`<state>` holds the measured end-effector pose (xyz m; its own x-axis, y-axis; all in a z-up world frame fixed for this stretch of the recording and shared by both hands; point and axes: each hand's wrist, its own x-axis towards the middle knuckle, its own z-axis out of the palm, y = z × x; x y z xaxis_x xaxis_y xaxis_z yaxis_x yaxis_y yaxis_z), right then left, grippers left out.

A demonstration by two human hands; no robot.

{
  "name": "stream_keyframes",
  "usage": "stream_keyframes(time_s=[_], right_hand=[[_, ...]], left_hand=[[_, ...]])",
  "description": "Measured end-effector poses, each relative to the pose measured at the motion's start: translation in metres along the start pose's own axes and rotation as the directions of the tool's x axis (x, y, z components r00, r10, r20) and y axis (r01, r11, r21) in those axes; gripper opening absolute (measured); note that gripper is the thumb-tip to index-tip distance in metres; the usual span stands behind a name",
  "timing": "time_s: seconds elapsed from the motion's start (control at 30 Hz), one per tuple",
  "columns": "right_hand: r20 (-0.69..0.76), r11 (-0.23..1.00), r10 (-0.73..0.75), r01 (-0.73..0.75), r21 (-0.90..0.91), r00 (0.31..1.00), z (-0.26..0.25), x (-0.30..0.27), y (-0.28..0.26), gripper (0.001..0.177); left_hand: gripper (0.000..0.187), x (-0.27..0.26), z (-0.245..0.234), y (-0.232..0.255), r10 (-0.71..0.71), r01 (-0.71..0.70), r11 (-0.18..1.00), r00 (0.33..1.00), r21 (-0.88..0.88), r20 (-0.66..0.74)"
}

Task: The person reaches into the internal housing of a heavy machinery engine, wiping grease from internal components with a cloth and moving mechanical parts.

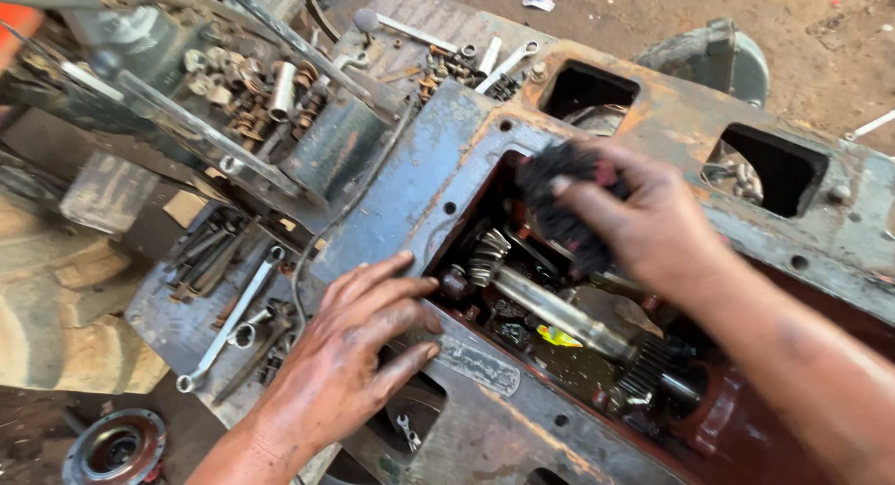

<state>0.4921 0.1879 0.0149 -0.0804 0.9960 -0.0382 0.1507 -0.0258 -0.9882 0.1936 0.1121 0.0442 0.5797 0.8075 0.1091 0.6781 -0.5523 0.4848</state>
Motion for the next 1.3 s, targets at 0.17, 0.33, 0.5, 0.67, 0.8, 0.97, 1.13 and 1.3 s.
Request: stream_keyframes(time_s=[0.17,0.33,0.5,0.67,0.8,0.97,1.13,1.3], right_hand=[[0.021,0.978,0.079,-0.073,-0.196,0.997,0.032,-0.033,0.049,0.026],[-0.049,0.908,0.381,-0.383,-0.170,0.923,0.079,0.009,0.133,0.046],[-0.194,0.864,0.243,-0.303,-0.402,0.951,0.117,0.031,0.149,0.061],[-0.064,0.828,0.218,-0.219,-0.516,0.974,0.105,0.022,0.134,0.089],[-0.129,0.836,0.117,-0.168,-0.522,0.985,0.107,0.024,0.139,0.091],[-0.133,0.810,0.179,-0.223,-0.543,0.975,0.112,0.020,0.137,0.090],[-0.114,0.786,0.240,-0.262,-0.561,0.964,0.108,0.023,0.128,0.092],[-0.094,0.792,0.257,-0.266,-0.550,0.962,0.107,0.025,0.132,0.093]], left_hand=[[0.024,0.001,0.011,-0.005,-0.007,0.012,0.998,0.997,0.068,-0.072],[0.032,-0.007,0.013,-0.001,0.059,-0.054,0.996,0.995,0.070,-0.076],[0.038,0.001,0.002,-0.009,0.134,-0.132,0.989,0.991,0.064,-0.014],[0.037,0.020,-0.001,-0.007,0.011,-0.011,1.000,0.998,-0.004,-0.056],[0.024,0.032,-0.026,-0.021,-0.337,0.300,0.938,0.904,-0.173,-0.263],[0.023,0.061,-0.064,-0.102,-0.672,0.590,0.735,0.568,-0.334,-0.475],[0.022,0.081,-0.048,-0.127,-0.601,0.722,0.690,0.536,-0.047,-0.593],[0.024,0.079,-0.053,-0.122,-0.445,0.562,0.817,0.759,0.131,-0.476]])
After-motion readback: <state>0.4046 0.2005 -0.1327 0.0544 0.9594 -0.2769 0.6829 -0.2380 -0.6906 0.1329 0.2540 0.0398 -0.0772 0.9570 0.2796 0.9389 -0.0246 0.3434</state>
